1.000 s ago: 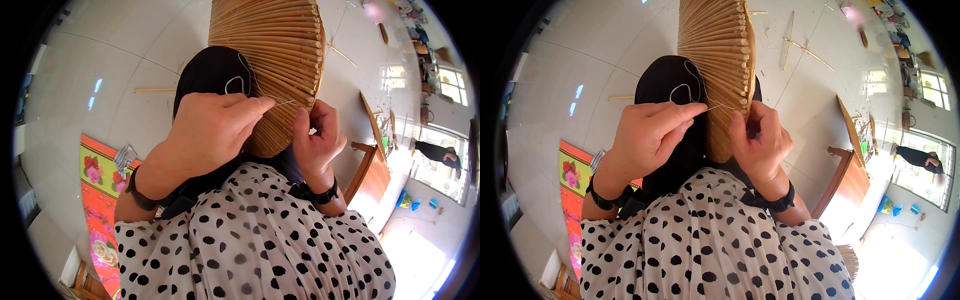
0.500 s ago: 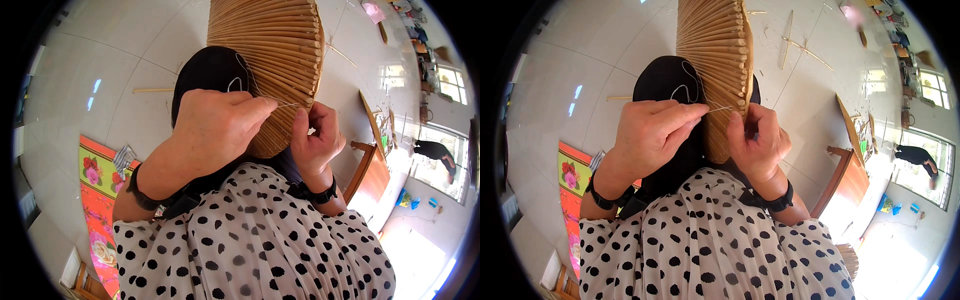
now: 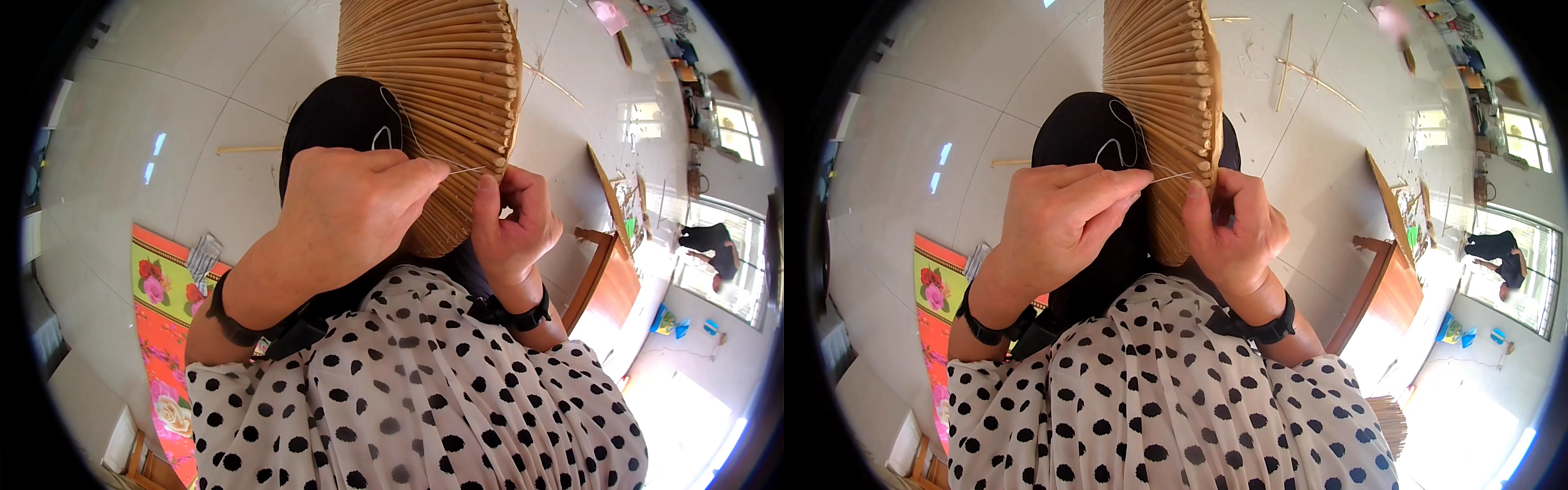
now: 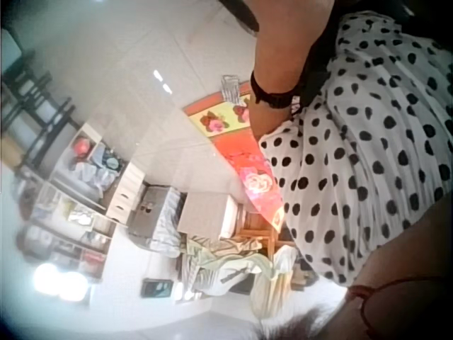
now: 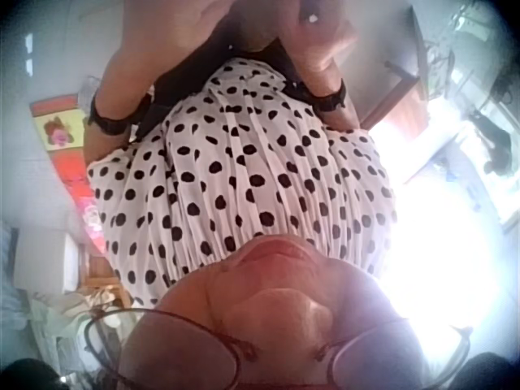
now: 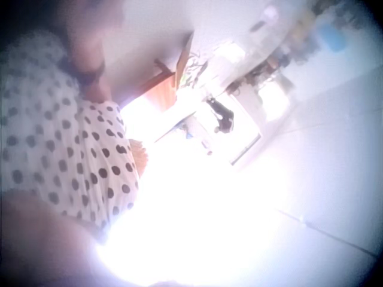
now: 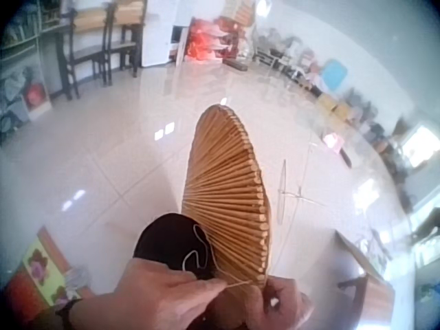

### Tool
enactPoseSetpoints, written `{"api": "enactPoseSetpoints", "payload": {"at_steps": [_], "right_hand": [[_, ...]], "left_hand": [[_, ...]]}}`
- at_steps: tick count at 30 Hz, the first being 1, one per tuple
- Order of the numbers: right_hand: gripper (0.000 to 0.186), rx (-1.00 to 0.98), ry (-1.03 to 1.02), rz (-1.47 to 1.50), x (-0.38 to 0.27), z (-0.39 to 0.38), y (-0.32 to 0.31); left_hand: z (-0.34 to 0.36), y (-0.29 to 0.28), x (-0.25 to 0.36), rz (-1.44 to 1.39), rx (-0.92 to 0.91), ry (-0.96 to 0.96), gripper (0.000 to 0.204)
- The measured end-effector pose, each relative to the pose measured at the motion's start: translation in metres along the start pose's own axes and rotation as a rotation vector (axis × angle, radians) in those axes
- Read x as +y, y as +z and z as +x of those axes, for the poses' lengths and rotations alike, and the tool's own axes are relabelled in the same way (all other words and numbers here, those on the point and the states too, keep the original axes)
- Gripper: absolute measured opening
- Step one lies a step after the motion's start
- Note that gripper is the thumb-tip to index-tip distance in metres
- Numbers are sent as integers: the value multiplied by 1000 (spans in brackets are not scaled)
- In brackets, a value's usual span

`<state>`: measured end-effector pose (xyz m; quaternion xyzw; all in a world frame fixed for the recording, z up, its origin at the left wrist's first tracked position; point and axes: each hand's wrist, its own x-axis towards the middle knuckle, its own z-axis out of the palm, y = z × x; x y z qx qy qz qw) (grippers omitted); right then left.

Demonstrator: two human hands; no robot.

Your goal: The person is sewing the edge of a circular bamboo craft using a needle and thread, looping the thread around the wooden strips to secure the border.

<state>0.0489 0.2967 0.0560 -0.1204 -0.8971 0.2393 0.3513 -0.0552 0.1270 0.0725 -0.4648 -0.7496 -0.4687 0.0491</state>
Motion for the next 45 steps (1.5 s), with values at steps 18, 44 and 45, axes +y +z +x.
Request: {"api": "enactPoseSetpoints", "payload": {"at_steps": [18,44,45], "right_hand": [[22,11,-5,9,-1,-1,1],[41,-6,-149,534,11,-1,15],[42,20,-152,550,13,-4,17]], "left_hand": [[1,-1,2,21,-10,15,21],[15,-34,27,96,-269,-309,18],[15,-35,29,110,-291,-346,18]]}}
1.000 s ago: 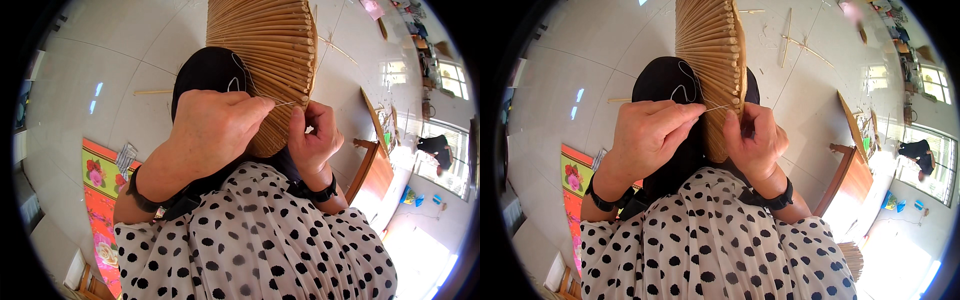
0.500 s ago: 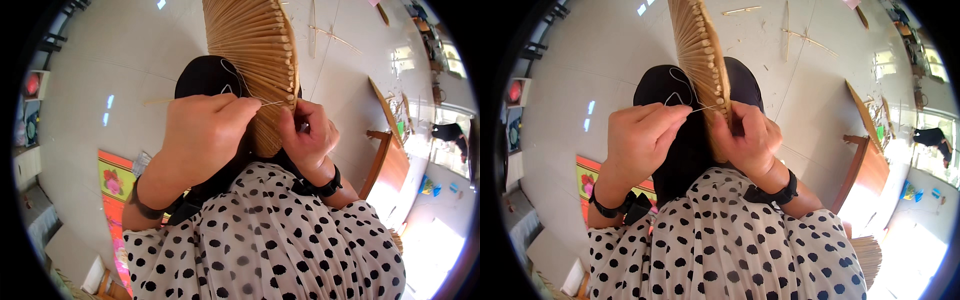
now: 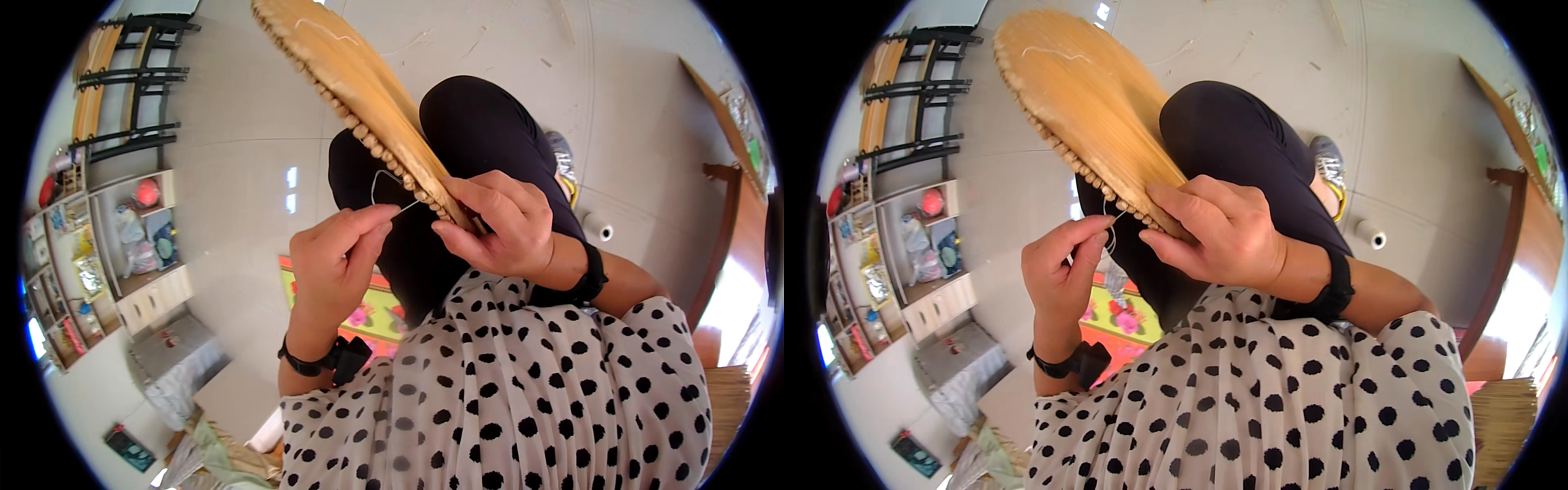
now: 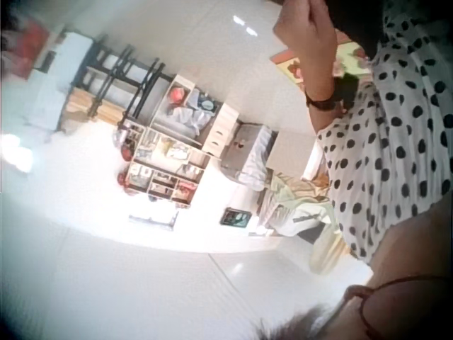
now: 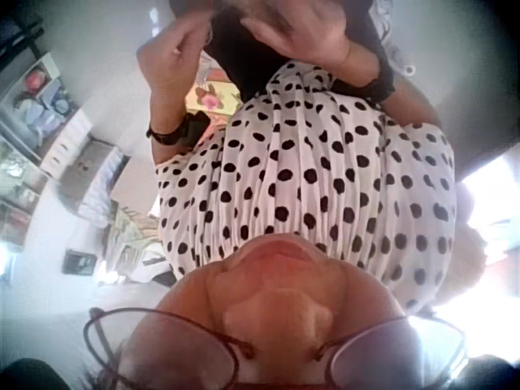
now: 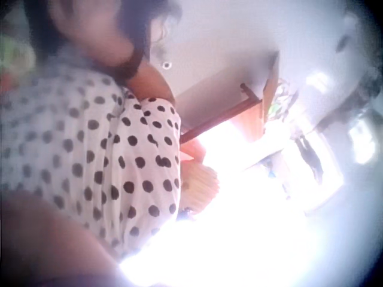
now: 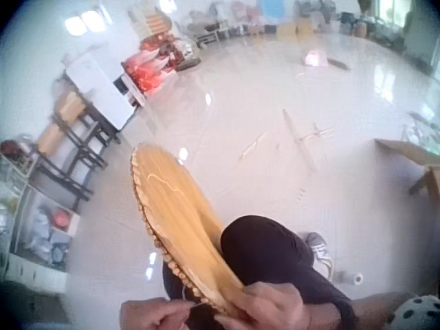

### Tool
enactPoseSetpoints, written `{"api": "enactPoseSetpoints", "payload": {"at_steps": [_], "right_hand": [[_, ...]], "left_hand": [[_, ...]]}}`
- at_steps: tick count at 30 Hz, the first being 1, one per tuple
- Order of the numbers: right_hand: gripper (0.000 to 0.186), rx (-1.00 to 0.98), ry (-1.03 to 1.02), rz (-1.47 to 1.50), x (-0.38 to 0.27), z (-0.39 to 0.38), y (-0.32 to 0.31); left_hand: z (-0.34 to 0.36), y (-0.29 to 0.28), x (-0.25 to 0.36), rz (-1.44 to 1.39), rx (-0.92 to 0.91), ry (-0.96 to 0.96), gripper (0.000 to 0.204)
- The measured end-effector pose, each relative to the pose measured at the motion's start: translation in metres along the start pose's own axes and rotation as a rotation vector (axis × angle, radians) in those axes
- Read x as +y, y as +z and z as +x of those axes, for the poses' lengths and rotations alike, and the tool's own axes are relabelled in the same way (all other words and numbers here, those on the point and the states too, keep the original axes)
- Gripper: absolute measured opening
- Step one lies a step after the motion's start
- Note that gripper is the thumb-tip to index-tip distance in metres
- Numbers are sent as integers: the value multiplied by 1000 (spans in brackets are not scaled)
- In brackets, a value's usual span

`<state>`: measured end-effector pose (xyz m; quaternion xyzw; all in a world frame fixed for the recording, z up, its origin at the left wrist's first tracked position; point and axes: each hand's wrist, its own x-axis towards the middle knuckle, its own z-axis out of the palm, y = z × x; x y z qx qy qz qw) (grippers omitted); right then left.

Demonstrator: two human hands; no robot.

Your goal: The person is sewing the edge of a circular bamboo craft using a needle and thread, looping the thread around the wooden strips to secure the border.

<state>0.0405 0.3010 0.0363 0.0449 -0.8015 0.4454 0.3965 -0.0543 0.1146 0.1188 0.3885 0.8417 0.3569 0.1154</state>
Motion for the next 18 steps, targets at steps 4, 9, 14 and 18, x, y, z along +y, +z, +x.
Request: {"api": "enactPoseSetpoints", "payload": {"at_steps": [4,9,14,18], "right_hand": [[42,54,-21,55,4,-3,-1],[41,50,-58,87,10,-5,-1],[40,40,-78,91,14,-6,-3],[39,20,-78,74,10,-3,-5]], "left_hand": [[0,-7,17,-6,-53,-152,17],[-2,2,15,34,-5,-128,15],[-2,9,14,142,33,-17,16],[-4,8,16,154,55,-2,18]]}}
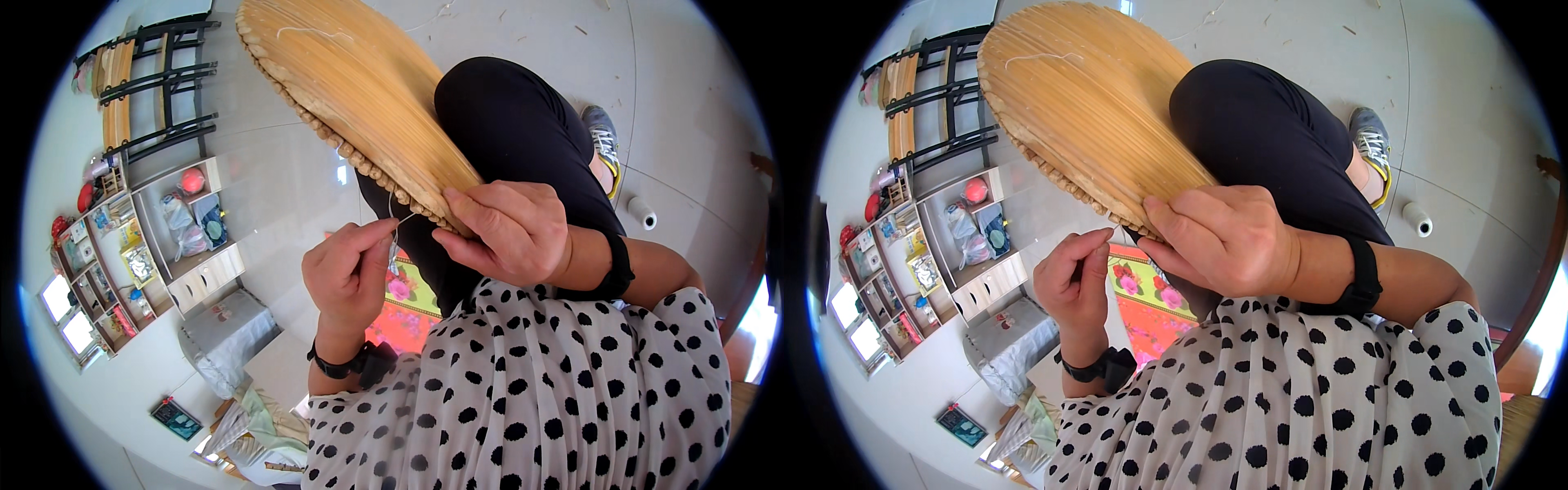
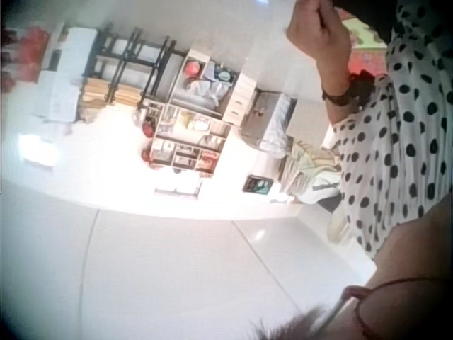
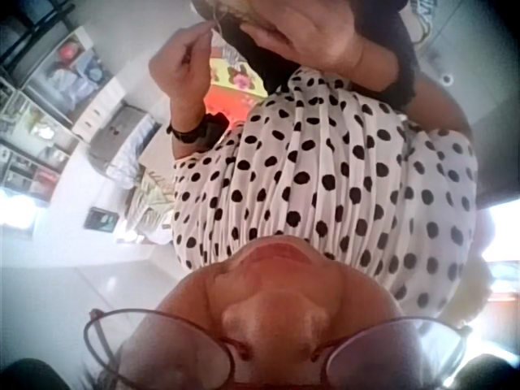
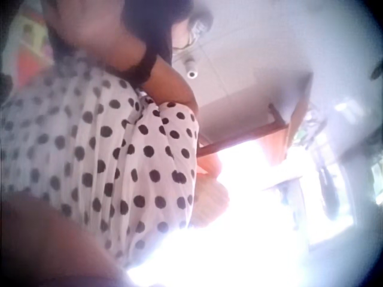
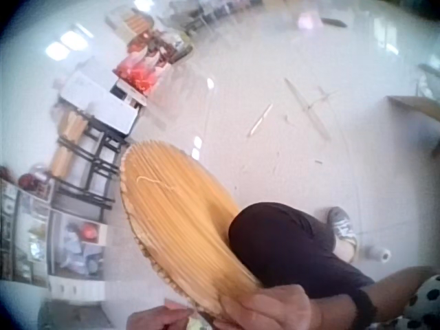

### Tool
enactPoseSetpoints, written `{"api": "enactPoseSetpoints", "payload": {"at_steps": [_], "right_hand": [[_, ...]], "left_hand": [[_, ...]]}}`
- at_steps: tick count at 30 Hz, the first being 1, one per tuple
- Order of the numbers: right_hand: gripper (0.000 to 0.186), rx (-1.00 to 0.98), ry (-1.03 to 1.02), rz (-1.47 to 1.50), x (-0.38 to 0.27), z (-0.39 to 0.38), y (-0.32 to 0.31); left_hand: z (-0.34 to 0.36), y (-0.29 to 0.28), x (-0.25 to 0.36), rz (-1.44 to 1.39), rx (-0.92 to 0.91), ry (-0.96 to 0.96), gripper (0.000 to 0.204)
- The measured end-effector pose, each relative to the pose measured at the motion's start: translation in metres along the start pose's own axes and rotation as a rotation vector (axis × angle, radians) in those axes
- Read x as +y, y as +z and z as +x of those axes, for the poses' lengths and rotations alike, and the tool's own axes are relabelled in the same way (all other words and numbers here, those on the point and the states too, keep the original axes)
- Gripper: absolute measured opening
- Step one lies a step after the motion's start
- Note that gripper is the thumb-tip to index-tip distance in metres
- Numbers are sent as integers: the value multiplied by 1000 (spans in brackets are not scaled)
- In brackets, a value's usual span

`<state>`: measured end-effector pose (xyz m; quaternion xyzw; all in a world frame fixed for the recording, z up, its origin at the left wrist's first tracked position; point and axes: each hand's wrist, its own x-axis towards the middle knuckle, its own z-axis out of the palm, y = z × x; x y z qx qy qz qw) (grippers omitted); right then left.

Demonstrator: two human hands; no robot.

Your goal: The person is sewing the edge of a circular bamboo craft using a needle and thread, looping the thread around the wooden strips to secure the border.

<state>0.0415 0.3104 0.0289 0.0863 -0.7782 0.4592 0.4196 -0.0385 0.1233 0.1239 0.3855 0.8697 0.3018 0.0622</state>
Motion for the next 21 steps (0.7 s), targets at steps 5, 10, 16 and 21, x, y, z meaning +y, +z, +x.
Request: {"api": "enactPoseSetpoints", "payload": {"at_steps": [5,10,16,21], "right_hand": [[39,17,9,-16,-7,6,1],[39,11,13,-28,-7,6,0],[39,6,12,-32,-6,3,0],[38,19,5,-48,-4,2,-1]], "left_hand": [[6,-4,7,-37,15,33,17],[7,0,7,-35,22,41,17],[9,3,9,-29,21,43,17],[12,6,9,-24,11,44,16]]}}
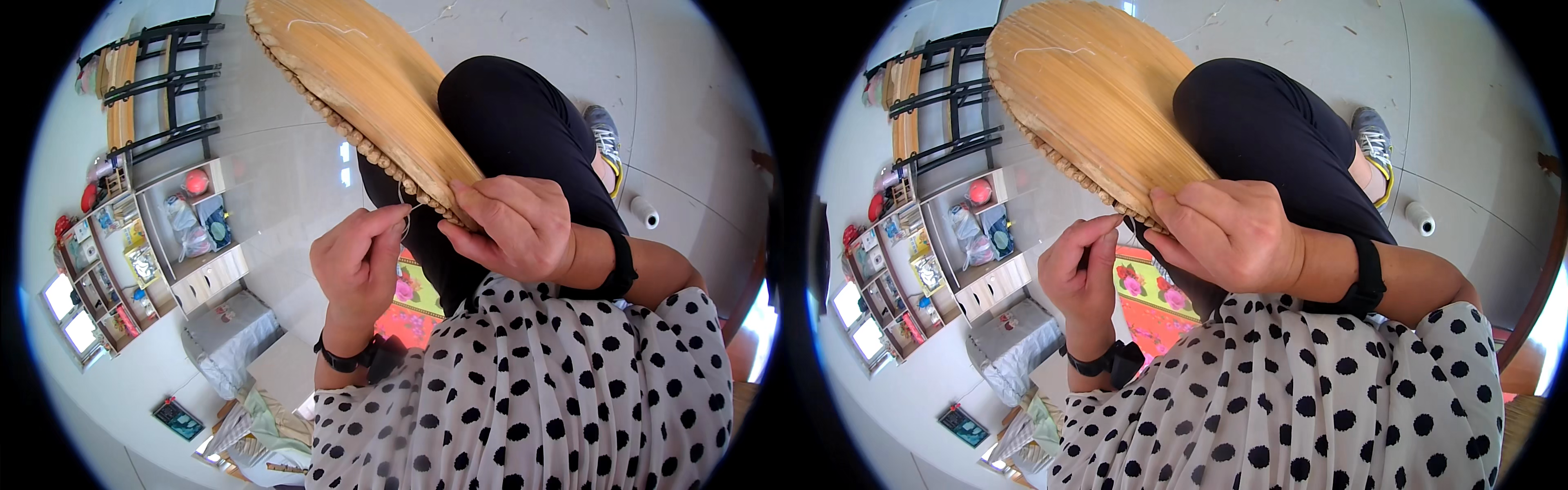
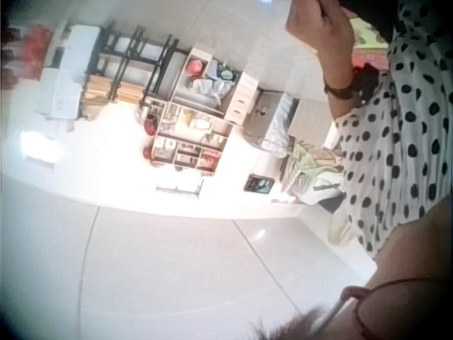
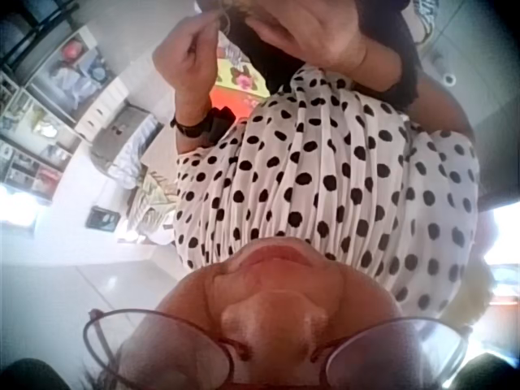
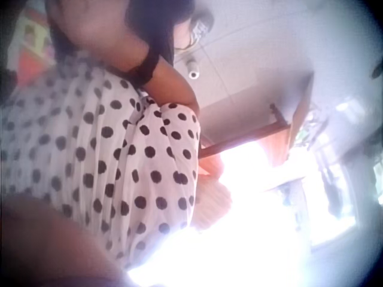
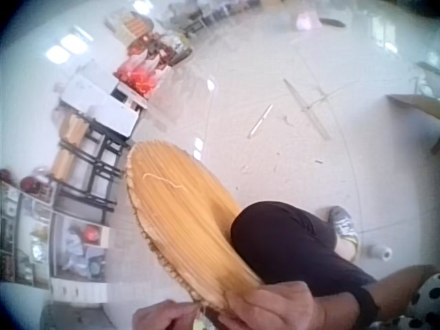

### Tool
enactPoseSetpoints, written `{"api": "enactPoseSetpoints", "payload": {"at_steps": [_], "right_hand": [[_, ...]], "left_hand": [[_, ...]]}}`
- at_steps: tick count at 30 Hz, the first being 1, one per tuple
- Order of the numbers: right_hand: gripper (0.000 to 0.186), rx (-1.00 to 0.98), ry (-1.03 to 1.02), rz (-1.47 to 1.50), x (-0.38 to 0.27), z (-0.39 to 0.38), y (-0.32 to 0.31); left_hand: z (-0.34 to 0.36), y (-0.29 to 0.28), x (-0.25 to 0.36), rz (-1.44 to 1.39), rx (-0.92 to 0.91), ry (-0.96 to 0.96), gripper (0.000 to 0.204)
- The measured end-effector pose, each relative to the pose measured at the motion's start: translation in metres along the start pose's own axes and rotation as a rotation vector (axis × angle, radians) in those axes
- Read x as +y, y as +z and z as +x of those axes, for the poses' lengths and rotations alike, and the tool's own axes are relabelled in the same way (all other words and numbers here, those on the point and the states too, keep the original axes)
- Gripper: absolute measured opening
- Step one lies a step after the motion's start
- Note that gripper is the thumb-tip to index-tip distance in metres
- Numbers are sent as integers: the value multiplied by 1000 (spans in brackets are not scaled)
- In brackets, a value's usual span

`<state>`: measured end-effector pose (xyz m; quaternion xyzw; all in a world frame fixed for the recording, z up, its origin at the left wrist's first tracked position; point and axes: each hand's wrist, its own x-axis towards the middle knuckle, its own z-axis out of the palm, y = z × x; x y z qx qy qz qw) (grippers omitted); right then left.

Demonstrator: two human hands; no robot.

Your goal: The person is sewing the edge of a circular bamboo craft using a needle and thread, looping the thread around the wooden strips to secure the border.

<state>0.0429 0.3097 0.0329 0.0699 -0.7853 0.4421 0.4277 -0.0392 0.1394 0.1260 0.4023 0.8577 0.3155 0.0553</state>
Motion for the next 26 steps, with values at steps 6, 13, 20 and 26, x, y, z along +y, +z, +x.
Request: {"api": "enactPoseSetpoints", "payload": {"at_steps": [6,13,20,26], "right_hand": [[38,-18,8,4,0,0,-2],[39,-9,6,19,0,0,-3],[38,-3,13,1,-1,-1,-1],[37,-11,-1,-8,0,-2,-1]], "left_hand": [[3,2,-1,-29,0,5,15],[8,4,7,-42,-8,15,13],[14,9,15,-31,-7,-34,6],[7,4,23,77,-29,-117,9]]}}
